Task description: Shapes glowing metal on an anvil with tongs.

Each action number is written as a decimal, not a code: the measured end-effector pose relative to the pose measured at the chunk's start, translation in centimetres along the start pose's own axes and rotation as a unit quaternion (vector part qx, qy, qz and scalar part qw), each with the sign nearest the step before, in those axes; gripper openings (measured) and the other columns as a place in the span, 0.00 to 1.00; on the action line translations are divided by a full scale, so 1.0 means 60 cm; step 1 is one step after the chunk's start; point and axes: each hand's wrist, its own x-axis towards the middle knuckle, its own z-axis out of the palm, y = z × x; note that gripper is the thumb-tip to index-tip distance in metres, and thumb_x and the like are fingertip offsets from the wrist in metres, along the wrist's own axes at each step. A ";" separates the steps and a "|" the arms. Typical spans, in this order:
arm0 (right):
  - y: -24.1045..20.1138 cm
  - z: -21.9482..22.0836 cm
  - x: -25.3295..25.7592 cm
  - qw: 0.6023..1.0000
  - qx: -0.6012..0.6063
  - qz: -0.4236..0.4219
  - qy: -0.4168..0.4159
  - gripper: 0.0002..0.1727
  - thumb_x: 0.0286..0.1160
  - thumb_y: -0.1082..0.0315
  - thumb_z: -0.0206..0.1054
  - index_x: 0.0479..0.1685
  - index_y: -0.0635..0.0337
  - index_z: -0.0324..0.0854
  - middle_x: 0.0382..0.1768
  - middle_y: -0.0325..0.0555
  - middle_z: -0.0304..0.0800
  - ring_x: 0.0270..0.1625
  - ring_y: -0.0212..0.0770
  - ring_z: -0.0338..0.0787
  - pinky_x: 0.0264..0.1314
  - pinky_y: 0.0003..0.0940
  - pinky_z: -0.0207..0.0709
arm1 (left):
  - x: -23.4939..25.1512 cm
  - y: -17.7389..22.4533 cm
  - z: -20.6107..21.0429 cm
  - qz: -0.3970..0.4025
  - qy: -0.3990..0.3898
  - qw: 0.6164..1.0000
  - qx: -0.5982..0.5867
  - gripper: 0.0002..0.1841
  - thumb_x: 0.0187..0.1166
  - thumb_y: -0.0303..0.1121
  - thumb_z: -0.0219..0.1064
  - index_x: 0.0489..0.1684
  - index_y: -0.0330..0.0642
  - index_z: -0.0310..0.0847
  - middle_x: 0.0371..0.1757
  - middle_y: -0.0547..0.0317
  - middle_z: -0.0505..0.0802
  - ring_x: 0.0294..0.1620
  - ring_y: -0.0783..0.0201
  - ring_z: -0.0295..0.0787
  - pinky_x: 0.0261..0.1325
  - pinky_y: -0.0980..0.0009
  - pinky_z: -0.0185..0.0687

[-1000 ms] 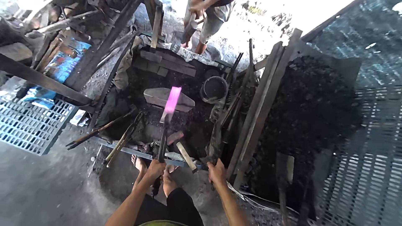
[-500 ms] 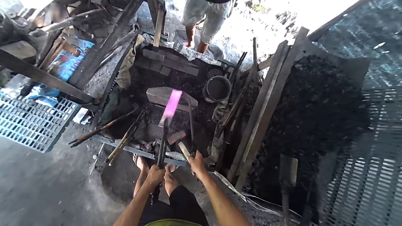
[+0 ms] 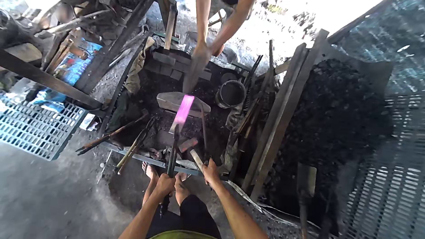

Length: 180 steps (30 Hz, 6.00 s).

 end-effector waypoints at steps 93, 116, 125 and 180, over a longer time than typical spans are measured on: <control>-0.259 0.049 0.098 0.936 -0.041 -0.215 -0.275 0.36 0.92 0.42 0.50 0.75 0.69 0.73 0.67 0.69 0.83 0.70 0.61 0.84 0.77 0.60 0.72 | 0.065 0.207 0.009 0.046 0.067 0.979 -0.187 0.13 0.82 0.30 0.60 0.60 0.34 0.76 0.34 0.49 0.88 0.27 0.60 0.83 0.29 0.63 0.81; 0.242 0.181 -0.420 0.910 0.267 0.303 0.090 0.22 0.90 0.66 0.57 0.78 0.67 0.71 0.62 0.68 0.87 0.59 0.63 0.90 0.60 0.61 0.84 | 0.137 0.370 -0.470 0.075 0.069 0.859 0.502 0.30 0.90 0.53 0.55 0.62 0.27 0.78 0.56 0.30 0.87 0.51 0.40 0.90 0.55 0.41 0.84; 0.167 0.302 -0.470 0.920 0.265 0.288 0.027 0.24 0.91 0.63 0.57 0.79 0.68 0.70 0.64 0.67 0.86 0.59 0.57 0.91 0.60 0.56 0.85 | 0.138 0.391 -0.482 0.088 0.046 0.848 0.520 0.28 0.91 0.50 0.54 0.54 0.27 0.81 0.55 0.30 0.88 0.53 0.39 0.90 0.56 0.40 0.83; 0.192 0.229 -0.375 0.971 0.098 0.219 -0.010 0.23 0.88 0.61 0.61 0.76 0.62 0.76 0.60 0.63 0.90 0.59 0.57 0.93 0.65 0.56 0.85 | 0.066 0.244 -0.155 0.122 -0.031 0.980 0.155 0.29 0.71 0.28 0.73 0.74 0.30 0.73 0.61 0.35 0.89 0.58 0.45 0.90 0.62 0.47 0.86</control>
